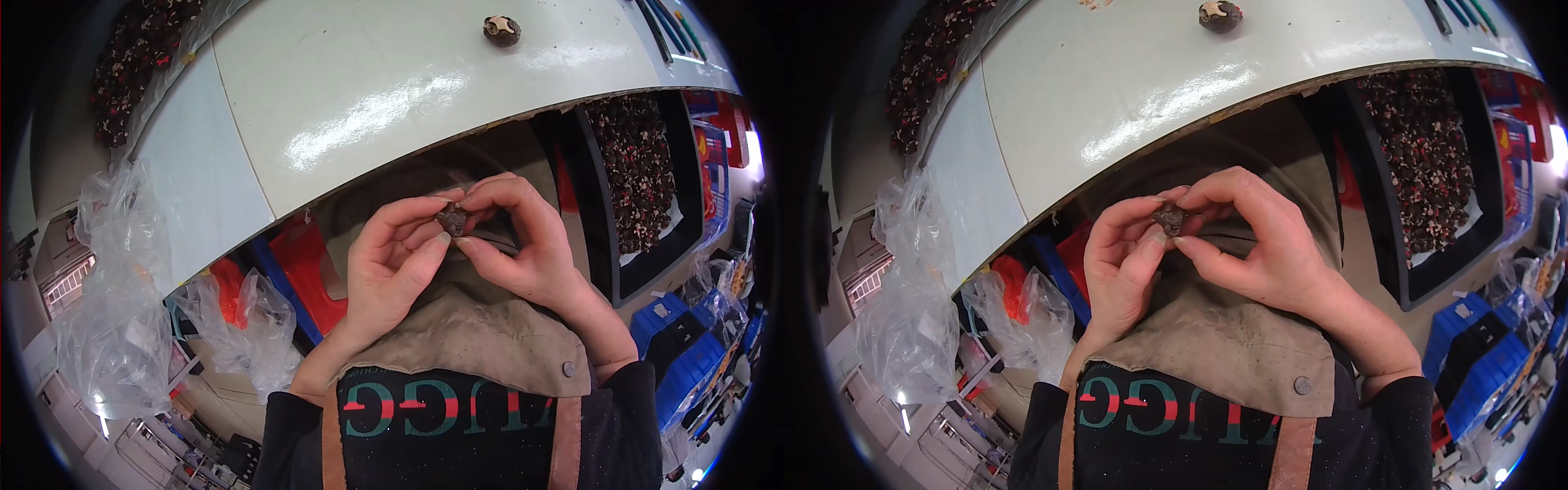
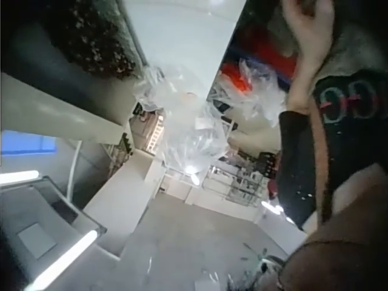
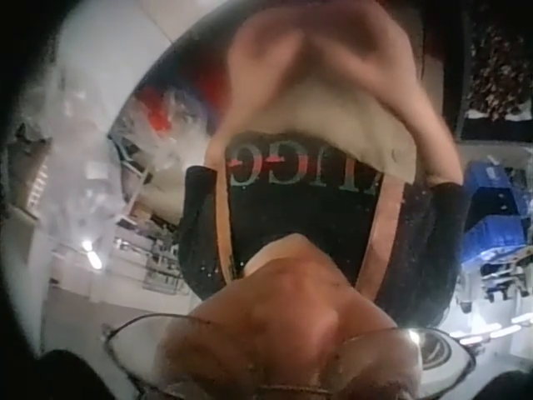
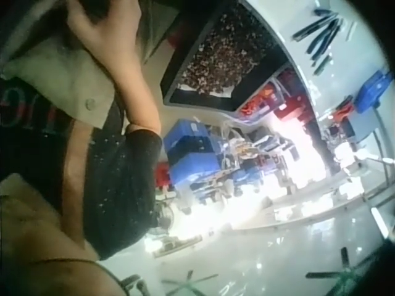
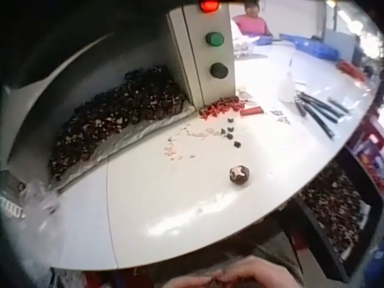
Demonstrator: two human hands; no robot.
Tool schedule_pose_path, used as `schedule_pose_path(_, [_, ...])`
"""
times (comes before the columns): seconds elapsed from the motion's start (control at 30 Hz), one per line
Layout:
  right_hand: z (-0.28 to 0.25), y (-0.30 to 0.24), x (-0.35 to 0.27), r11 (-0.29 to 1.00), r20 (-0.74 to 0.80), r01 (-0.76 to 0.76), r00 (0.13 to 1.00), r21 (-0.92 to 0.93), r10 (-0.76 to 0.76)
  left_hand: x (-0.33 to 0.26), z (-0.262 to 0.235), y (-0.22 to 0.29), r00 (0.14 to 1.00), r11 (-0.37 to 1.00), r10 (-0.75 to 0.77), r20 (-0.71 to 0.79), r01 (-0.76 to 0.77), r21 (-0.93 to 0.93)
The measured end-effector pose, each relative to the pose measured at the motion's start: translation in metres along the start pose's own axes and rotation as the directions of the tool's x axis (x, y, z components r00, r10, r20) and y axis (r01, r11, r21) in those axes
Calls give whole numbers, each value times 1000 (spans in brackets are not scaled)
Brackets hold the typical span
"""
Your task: Assembling and applying glue to small decorative toy components at a factory workbench.
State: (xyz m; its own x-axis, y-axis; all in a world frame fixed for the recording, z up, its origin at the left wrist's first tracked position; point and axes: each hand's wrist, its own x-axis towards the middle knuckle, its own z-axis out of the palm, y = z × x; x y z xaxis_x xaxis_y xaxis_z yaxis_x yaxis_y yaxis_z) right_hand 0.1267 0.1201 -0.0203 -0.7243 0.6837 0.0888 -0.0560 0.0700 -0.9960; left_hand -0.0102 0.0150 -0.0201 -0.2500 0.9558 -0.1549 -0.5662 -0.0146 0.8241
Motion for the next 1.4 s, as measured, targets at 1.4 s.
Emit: schedule_pose_path(1.4, [10, -7, -4, 994, -10, 74, 997, -85, -75, -9, 6, 9, 999, 990, 31, 15, -33, 134])
